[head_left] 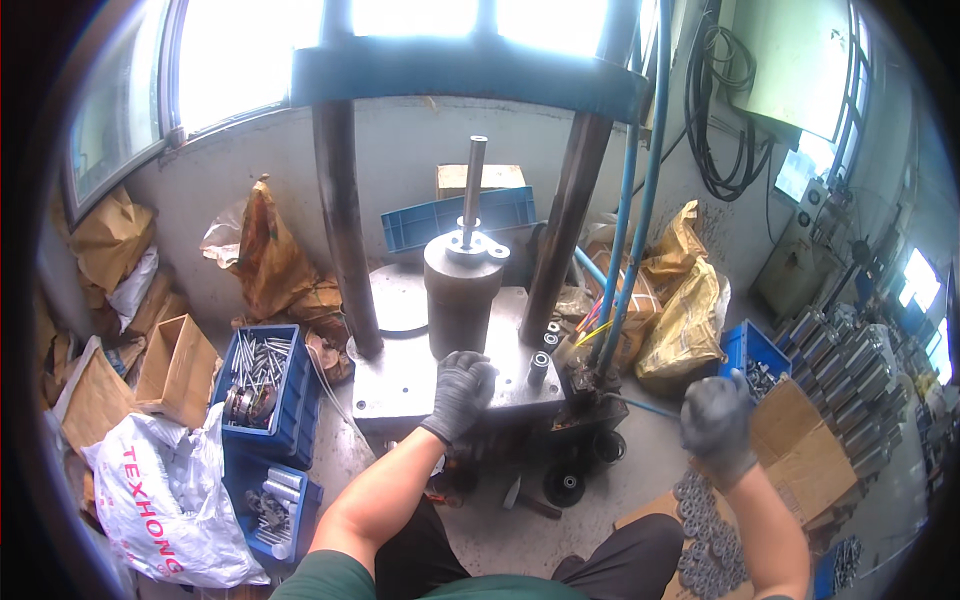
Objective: Operating a manual press machine to assemble or stamp metal components.
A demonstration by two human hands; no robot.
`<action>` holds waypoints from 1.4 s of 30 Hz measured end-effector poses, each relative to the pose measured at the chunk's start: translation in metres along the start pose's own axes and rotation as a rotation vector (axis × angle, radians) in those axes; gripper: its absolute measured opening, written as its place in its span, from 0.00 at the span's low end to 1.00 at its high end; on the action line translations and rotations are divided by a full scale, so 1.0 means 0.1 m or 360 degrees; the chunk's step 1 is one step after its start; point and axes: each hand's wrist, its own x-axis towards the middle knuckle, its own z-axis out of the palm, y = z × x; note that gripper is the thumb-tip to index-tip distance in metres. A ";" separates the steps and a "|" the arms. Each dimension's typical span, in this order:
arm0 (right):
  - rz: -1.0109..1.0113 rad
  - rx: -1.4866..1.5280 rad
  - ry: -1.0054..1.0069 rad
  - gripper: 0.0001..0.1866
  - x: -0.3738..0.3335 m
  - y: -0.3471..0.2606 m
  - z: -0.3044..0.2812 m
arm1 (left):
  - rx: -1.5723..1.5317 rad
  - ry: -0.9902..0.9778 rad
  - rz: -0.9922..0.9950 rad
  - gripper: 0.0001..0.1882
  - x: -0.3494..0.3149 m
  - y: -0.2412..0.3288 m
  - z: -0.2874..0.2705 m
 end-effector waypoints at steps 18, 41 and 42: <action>0.0748 0.2087 -0.0469 0.20 -0.62 -1.66 1.84 | -0.1547 -0.0512 -0.1247 0.24 -0.98 0.91 0.13; 0.2049 0.3775 0.0181 0.21 -0.55 -1.68 2.26 | -0.1512 -0.0333 -0.1812 0.15 -1.12 1.24 0.49; 0.2054 0.3773 0.0179 0.21 -0.58 -1.71 2.30 | -0.1420 -0.0539 -0.1703 0.20 -1.14 1.17 0.48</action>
